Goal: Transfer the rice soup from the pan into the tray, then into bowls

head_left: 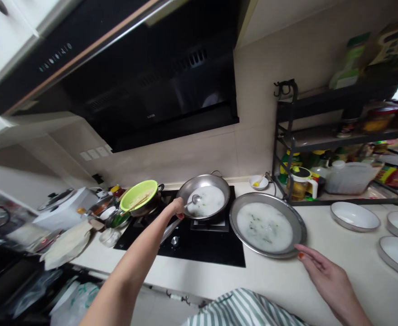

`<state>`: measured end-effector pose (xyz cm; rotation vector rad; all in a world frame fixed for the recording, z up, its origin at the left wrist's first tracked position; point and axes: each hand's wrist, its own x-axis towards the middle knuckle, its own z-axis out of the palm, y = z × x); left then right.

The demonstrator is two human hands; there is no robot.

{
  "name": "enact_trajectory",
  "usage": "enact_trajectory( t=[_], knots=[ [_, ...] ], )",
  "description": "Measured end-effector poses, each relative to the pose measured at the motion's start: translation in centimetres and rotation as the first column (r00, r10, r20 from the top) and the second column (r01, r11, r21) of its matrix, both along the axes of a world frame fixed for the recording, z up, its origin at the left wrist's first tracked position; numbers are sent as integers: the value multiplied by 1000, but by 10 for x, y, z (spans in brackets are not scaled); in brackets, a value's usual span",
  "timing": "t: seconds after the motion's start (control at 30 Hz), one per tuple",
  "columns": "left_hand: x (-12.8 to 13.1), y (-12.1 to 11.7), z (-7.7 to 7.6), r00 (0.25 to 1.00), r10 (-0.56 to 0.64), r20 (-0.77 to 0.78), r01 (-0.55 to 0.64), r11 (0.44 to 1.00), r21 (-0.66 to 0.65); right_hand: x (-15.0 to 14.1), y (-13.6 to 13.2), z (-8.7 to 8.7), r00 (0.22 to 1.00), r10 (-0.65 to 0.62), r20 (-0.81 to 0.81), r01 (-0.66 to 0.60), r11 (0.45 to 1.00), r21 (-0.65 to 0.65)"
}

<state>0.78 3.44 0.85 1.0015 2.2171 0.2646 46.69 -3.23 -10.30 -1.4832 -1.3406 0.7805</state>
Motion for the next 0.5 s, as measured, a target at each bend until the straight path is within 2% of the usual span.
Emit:
enact_trajectory(
  t=[0.1,0.27,0.5],
  knots=[
    [0,0,0,992,-22,124,20,1000,19,4,-3,4,987,-2,-160,-17,993,-119],
    [-5,-6,1,936,-40,349,-8,991,133,3,-13,7,927,-175,-332,83,958,-274],
    [-19,-14,-12,818,-42,573,-67,983,168,5,-16,17,894,-257,-367,132,934,-331]
  ],
)
